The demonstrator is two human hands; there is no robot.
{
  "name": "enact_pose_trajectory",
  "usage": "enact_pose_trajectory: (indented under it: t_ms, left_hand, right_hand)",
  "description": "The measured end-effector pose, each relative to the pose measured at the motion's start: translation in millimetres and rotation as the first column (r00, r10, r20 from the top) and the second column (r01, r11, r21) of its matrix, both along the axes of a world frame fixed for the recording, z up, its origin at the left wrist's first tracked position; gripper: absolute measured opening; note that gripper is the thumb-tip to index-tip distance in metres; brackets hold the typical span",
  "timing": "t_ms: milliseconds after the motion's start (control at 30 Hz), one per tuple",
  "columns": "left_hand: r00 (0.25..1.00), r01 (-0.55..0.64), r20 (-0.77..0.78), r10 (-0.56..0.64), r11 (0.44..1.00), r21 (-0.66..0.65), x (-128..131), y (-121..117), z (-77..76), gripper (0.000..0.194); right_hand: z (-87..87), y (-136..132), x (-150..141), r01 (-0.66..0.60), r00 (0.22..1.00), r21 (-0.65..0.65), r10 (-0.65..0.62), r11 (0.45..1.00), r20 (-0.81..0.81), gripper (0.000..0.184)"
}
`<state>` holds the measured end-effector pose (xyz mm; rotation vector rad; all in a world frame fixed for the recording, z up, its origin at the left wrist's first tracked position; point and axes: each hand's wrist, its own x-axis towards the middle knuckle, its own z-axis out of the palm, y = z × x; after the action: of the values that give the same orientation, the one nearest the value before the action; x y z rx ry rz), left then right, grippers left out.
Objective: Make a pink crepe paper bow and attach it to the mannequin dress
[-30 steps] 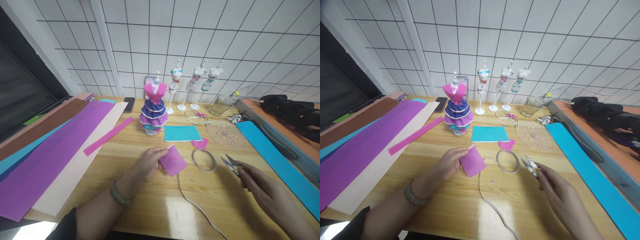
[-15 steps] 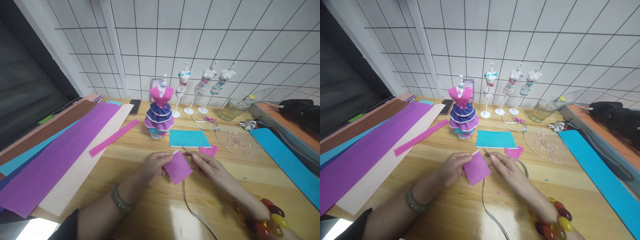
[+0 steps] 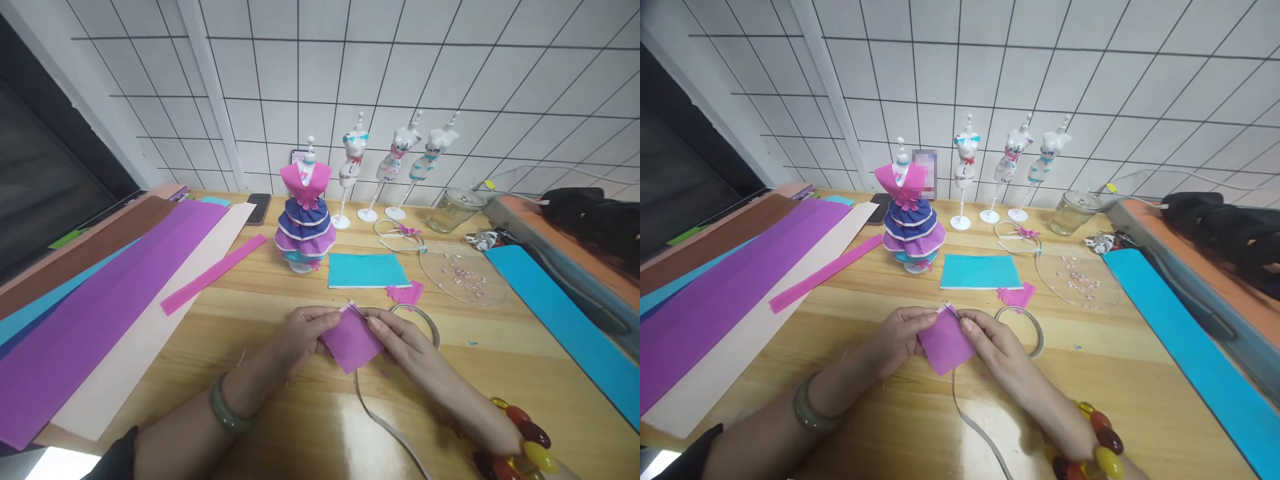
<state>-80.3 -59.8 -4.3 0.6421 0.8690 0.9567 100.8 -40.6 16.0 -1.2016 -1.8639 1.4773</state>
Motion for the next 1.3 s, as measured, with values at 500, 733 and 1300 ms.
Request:
enact_pose_trajectory:
  t_ms: [500,733,1300]
  left_hand:
    - [0.999,-0.018,0.029,0.018,1.000,0.017,-0.3,1.1,-3.8,0.032]
    - [1.000,-0.022,0.002,0.022,0.999,0.034,-0.2,-1.0,-5.1,0.032]
    - [1.000,-0.009,0.007,0.009,1.000,0.024,-0.2,0.2,-4.8,0.030]
  right_hand:
    - [-1.3,-1.5,-2.5,0.004,0.999,0.001,-0.004,1.000,-0.049,0.033]
    - [-2.1,-0.9,-4.9,0.013,0.997,-0.006,-0.013,1.000,-0.082,0.034]
    - [-4.7,1.0,-5.6,0.049,0.995,0.008,-0.048,0.999,-0.091,0.035]
